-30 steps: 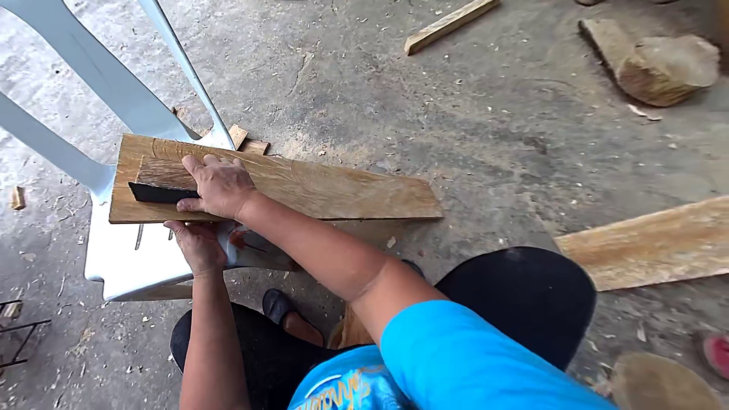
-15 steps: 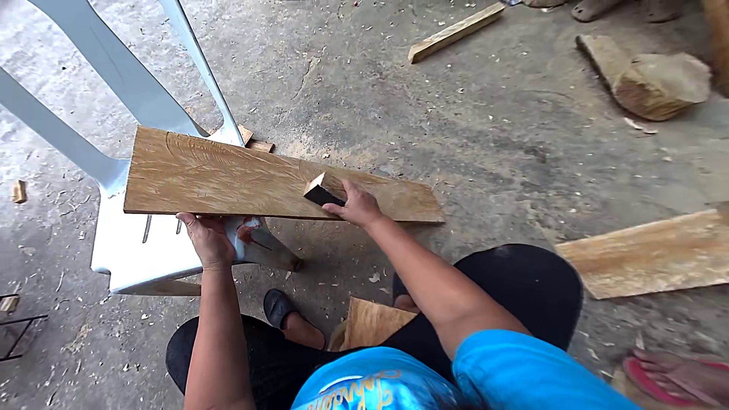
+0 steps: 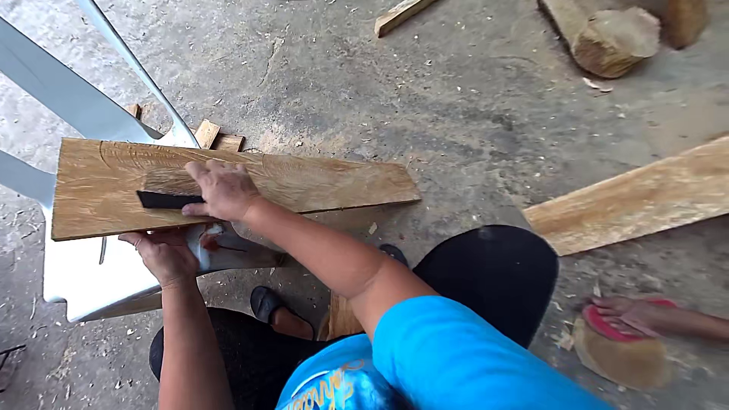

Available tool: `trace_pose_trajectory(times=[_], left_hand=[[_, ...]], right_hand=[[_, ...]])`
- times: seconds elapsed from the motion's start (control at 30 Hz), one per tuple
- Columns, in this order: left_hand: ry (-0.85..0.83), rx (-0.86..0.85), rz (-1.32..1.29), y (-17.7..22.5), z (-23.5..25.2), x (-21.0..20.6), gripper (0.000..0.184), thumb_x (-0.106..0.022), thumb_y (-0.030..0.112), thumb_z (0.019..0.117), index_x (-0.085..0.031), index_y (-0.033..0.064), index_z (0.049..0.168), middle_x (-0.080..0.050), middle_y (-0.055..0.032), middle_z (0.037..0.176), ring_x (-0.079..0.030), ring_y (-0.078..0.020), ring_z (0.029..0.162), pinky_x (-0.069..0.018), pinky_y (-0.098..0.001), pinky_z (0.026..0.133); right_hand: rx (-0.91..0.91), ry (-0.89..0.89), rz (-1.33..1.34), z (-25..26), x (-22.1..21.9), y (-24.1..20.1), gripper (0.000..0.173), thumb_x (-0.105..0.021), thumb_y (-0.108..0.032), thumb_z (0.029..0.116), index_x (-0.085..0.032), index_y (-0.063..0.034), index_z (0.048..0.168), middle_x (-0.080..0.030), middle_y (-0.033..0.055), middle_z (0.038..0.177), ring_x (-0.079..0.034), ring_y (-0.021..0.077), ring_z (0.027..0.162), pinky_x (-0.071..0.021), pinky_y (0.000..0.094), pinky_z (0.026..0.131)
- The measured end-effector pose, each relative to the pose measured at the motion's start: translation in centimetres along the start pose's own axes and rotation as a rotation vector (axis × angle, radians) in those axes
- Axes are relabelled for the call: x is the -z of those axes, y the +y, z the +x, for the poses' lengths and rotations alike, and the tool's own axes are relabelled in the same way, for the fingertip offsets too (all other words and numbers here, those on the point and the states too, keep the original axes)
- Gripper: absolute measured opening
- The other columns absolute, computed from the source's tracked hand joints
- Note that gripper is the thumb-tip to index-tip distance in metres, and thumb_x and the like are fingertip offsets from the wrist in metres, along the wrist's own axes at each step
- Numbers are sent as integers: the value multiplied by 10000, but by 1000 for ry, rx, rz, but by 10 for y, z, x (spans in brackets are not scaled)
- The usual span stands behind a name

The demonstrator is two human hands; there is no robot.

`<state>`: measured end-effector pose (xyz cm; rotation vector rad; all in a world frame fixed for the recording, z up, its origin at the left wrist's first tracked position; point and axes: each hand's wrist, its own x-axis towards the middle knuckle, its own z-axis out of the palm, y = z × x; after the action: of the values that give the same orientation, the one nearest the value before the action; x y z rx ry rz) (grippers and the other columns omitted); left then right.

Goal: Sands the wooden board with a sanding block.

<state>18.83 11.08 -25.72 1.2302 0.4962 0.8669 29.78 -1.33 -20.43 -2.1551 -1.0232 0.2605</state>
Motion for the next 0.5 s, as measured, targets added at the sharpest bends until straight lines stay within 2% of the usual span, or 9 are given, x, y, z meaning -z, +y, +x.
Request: trace_pose_trajectory(times=[0.1, 0.2, 0.3, 0.4, 0.5], left_hand=[[0, 12, 15, 3, -2, -3, 690, 102, 519, 1045, -260, 176, 1522, -564, -82, 1366, -633, -208, 1158, -547, -436, 949], [4, -2, 29, 3, -1, -4, 691, 95, 525, 1045, -265, 175, 1519, -566, -84, 1370, -639, -211, 1151, -557, -434, 931], [-14, -6, 9, 0, 1, -2, 697, 90, 533, 1044, -282, 185, 1521, -562, -82, 1383, -628, -216, 1172, -550, -445, 948], [-15, -3, 0, -1, 1, -1, 695, 91, 531, 1044, -299, 190, 1507, -581, -75, 1352, -641, -210, 1141, -559, -433, 926], [-18, 10, 9, 2, 2, 0, 710, 97, 541, 1039, -290, 186, 1517, -576, -84, 1365, -639, -216, 1149, -558, -442, 931]], right_hand=[[-237, 54, -26, -28, 2, 92, 783, -764, -556, 873, -554, -82, 1461, -648, 241, 1320, -622, 439, 1214, -475, 679, 959], [-516, 92, -14, -71, 1, 183, 884, -753, -599, 867, -482, -69, 1520, -595, 265, 1407, -576, 469, 1286, -432, 709, 1030], [-713, 104, 18, -100, -2, 231, 928, -749, -604, 872, -426, -55, 1546, -557, 276, 1444, -553, 472, 1313, -439, 686, 1043], [-746, 117, 19, -93, -3, 212, 888, -744, -595, 883, -452, -40, 1511, -594, 278, 1386, -589, 461, 1268, -452, 675, 1023], [-545, 146, 6, -56, -10, 143, 853, -766, -602, 851, -529, -60, 1464, -639, 272, 1317, -611, 466, 1220, -442, 702, 1014]])
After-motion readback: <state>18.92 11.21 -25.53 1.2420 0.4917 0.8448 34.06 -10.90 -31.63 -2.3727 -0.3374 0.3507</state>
